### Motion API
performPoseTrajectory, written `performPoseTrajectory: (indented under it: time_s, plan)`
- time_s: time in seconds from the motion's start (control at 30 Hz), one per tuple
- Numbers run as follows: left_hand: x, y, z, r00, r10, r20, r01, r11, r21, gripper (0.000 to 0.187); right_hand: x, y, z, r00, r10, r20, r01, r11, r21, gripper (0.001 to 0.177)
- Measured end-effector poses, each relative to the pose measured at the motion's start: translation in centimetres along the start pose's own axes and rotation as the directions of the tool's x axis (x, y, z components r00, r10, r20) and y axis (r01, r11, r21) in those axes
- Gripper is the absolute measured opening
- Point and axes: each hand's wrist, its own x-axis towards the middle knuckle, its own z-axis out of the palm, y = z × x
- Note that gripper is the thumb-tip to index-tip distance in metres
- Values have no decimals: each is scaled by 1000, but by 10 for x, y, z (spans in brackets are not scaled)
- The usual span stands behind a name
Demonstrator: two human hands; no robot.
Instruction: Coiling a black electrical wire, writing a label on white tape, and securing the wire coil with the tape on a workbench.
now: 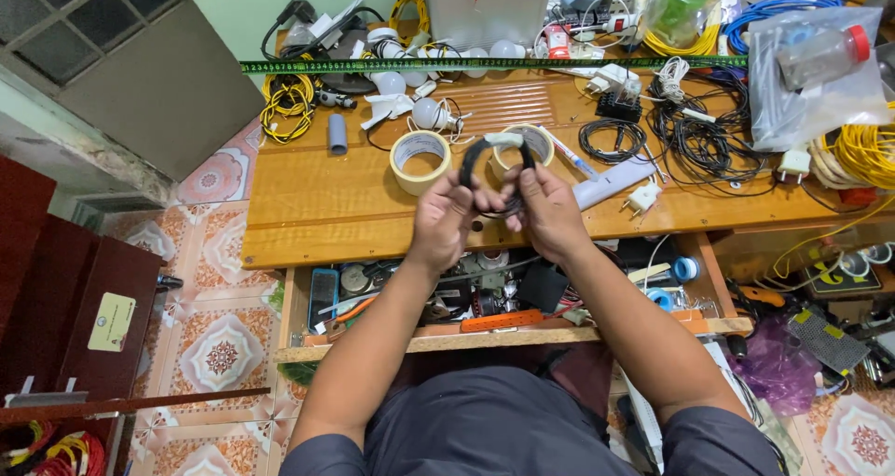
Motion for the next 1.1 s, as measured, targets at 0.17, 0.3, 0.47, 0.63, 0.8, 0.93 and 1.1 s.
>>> performPoseTrajectory:
  time_s: [0.17, 0.3, 0.47, 0.63, 0.8, 0.93, 1.1]
  plan:
    - [4, 7, -10, 996, -21, -85, 20, 1000, -19, 32, -1, 0, -6, 997, -66, 50, 69, 995, -75, 21]
    - [5, 12, 2, 997, 15, -75, -10, 998, 69, 32, 1, -8, -5, 988, -149, 42, 153, 978, -144, 19]
    - [12, 32, -4, 992, 121, -37, -98, 922, 375, 35, 3, -6, -12, 979, -193, 60, 200, 970, -137, 26]
    - [28, 101, -60, 974, 157, -162, -67, 888, 455, 21, 2, -50, -16, 958, -279, 59, 284, 914, -289, 36]
    - [9, 192, -88, 947, 193, -257, 88, 613, 785, 25, 28, -141, -73, 927, -371, 55, 330, 738, -588, 29]
    - [-7, 214, -99, 886, 180, -428, 354, 334, 874, 33, 52, -188, -96, 963, -238, 126, 188, 260, -947, 16]
    - [-15, 204, -155, 894, 212, -396, 395, 46, 917, 17, 86, -156, -126, 998, 52, -43, -30, -217, -976, 33]
